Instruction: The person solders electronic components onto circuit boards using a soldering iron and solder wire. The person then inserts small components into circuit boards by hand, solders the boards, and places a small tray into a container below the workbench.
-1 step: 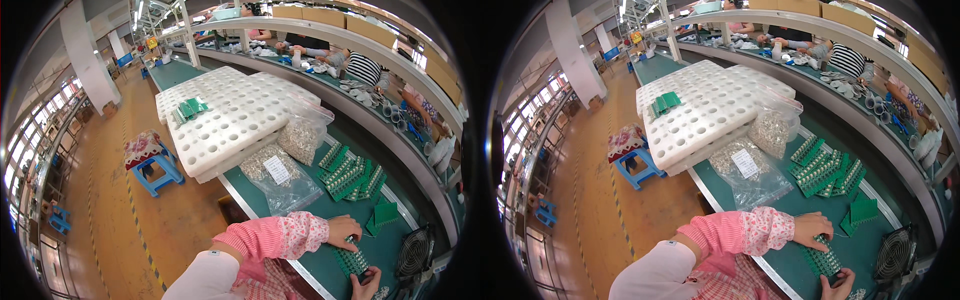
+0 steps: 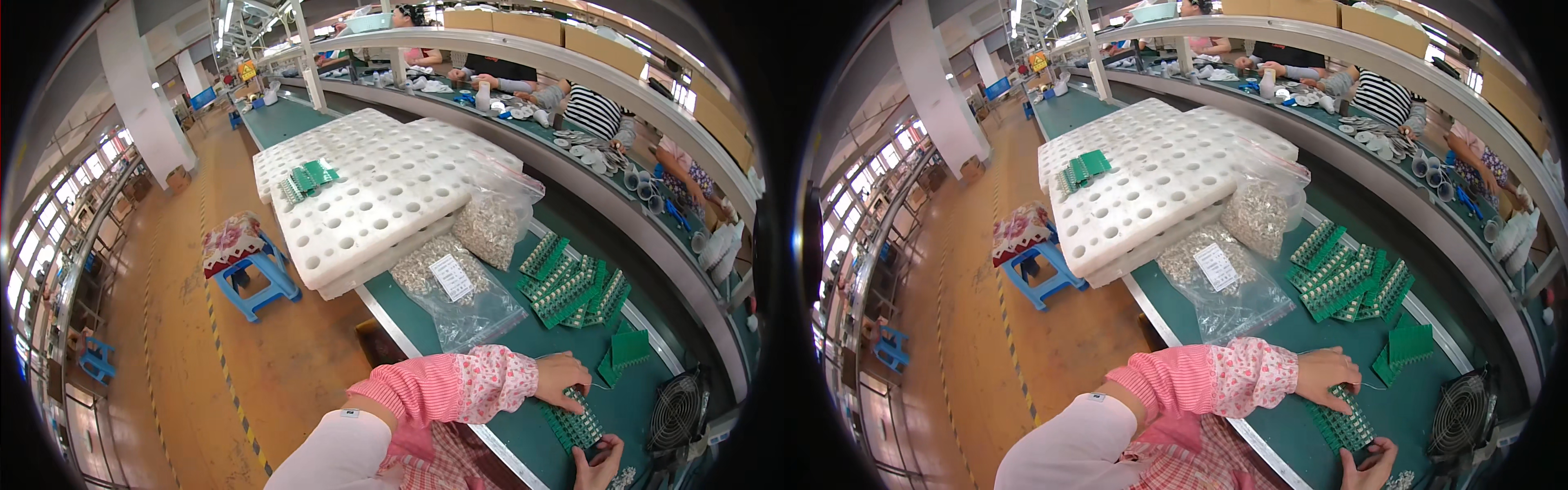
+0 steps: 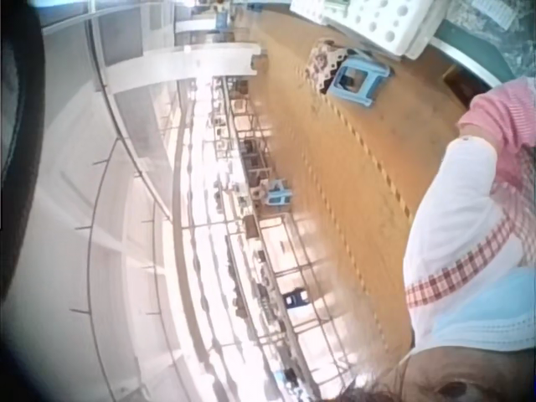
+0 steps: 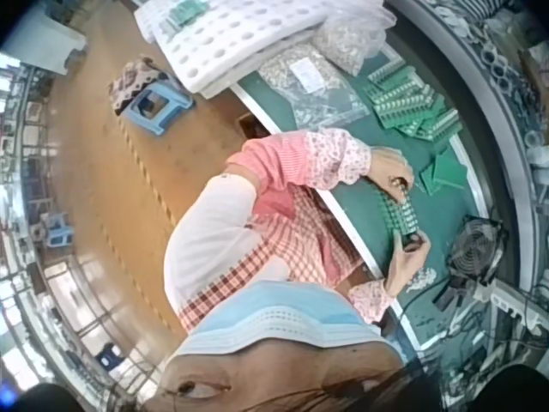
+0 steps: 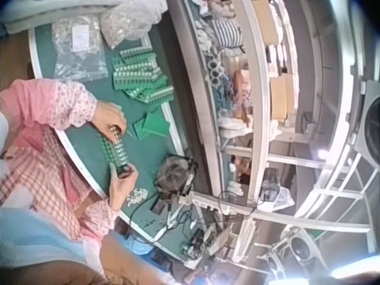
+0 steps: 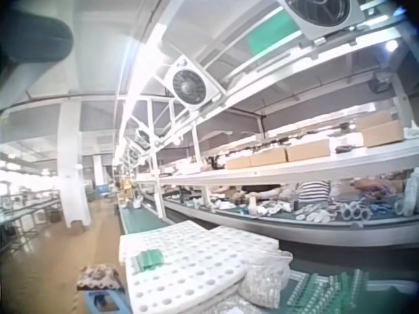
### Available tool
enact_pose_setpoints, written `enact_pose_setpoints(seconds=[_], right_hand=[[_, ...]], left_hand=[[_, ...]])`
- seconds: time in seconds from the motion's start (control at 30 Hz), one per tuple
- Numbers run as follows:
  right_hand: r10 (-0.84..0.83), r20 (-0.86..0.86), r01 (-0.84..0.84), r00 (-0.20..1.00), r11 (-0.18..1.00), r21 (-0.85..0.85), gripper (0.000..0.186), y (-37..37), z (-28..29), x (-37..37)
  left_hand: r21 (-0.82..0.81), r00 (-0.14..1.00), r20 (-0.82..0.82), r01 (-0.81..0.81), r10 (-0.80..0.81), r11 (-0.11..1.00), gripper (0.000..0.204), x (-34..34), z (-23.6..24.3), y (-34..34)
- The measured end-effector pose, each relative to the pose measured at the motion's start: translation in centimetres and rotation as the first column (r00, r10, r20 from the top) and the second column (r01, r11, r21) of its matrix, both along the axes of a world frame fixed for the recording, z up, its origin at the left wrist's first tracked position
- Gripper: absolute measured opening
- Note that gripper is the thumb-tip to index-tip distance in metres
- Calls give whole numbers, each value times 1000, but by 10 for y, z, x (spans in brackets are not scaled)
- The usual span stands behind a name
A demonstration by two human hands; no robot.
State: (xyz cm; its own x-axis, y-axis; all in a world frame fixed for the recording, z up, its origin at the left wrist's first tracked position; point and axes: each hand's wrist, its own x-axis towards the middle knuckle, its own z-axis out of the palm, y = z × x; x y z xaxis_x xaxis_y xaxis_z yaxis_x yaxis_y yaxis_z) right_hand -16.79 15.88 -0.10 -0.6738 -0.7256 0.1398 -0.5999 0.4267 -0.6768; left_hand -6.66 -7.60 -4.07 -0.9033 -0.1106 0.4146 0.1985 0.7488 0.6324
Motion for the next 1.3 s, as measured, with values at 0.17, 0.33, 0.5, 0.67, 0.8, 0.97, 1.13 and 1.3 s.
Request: enact_pose_setpoints(seconds=[0.17, 0.33, 0.5, 0.67, 0.8, 0.97, 1.13, 1.3], right_hand=[[44, -24, -45, 999, 998, -54, 48, 0, 2, 5], [44, -12, -45, 999, 994, -98, 47, 4, 0, 13], [-61, 55, 65, 997, 996, -69, 48, 23, -8, 7], [-85, -261, 62, 962, 994, -95, 31, 25, 2, -19], [-311, -226, 278, 923, 946, -165, 22, 62, 6, -47], [-445, -313, 416, 839, 896, -158, 15, 110, -15, -47], [-475, -233, 401, 849, 865, -303, 13, 99, -35, -14], [-570, -242, 424, 785, 780, -461, 9, 80, -53, 2]], left_hand=[[-30, 950, 289, 134, -120, 991, 34, -11, 24, 2], [-34, 888, 380, 294, -260, 955, 36, -31, 15, 6], [42, 889, 257, 382, -379, 923, 35, -47, -2, 13], [162, 856, 387, 302, -342, 939, 36, -18, 10, -15], [116, 847, 450, 256, -281, 960, 36, -29, 20, -15], [179, 806, 528, 201, -267, 963, 31, -30, 32, 9], [-27, 920, 364, 170, -149, 985, 27, -20, 33, 15], [-167, 955, 283, 142, -91, 976, 28, -16, 41, 20]])
